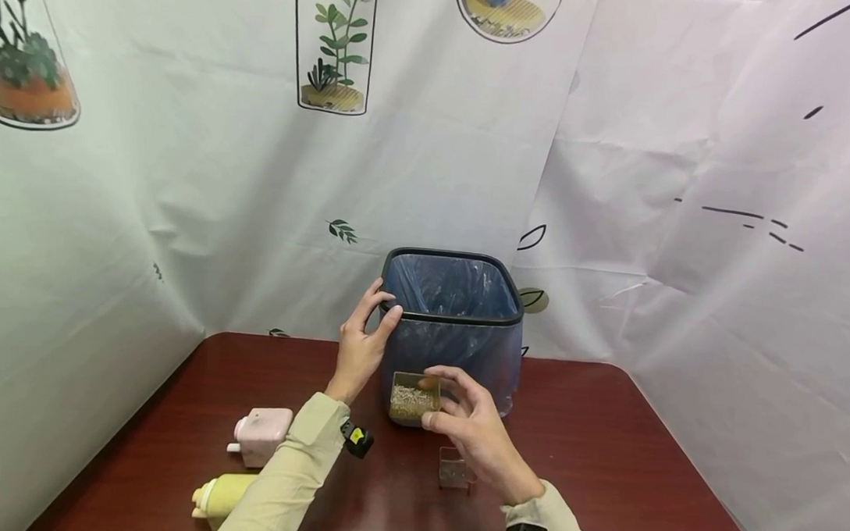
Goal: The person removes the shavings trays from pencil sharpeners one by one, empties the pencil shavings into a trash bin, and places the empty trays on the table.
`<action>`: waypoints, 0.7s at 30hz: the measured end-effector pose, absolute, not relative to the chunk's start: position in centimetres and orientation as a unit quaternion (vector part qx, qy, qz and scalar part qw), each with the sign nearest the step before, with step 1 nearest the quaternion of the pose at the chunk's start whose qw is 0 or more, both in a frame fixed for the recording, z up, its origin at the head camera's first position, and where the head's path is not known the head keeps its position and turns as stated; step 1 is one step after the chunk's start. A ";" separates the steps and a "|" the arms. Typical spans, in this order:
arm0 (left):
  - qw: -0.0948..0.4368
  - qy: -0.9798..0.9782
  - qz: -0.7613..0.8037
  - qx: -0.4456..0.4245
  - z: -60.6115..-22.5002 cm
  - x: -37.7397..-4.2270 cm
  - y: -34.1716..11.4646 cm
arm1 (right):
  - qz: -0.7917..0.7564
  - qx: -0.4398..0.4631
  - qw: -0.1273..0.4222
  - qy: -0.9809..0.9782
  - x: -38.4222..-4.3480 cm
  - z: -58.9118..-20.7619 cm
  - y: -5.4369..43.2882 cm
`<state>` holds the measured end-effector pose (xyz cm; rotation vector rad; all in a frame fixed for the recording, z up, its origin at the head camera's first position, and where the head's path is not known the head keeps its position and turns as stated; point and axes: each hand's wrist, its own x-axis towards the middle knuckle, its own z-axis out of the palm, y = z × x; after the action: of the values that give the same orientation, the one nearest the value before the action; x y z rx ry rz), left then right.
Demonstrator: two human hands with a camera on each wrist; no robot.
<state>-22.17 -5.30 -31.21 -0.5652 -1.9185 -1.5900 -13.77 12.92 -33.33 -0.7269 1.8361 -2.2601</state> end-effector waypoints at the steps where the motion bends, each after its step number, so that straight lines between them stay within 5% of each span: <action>1: 0.291 -0.718 -0.595 -0.214 -31.2 -22.2 -5.3 | -0.751 -0.245 0.070 0.609 -13.8 -33.2 12.9; 21: 0.316 -0.723 -0.578 -0.206 -33.7 -25.3 -5.5 | -0.753 -0.279 0.051 0.593 -14.1 -32.5 12.4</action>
<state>-25.28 -5.50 -33.71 -0.5420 -1.9050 -1.5233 -14.13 12.40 -32.49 -0.8498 1.8059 -2.2923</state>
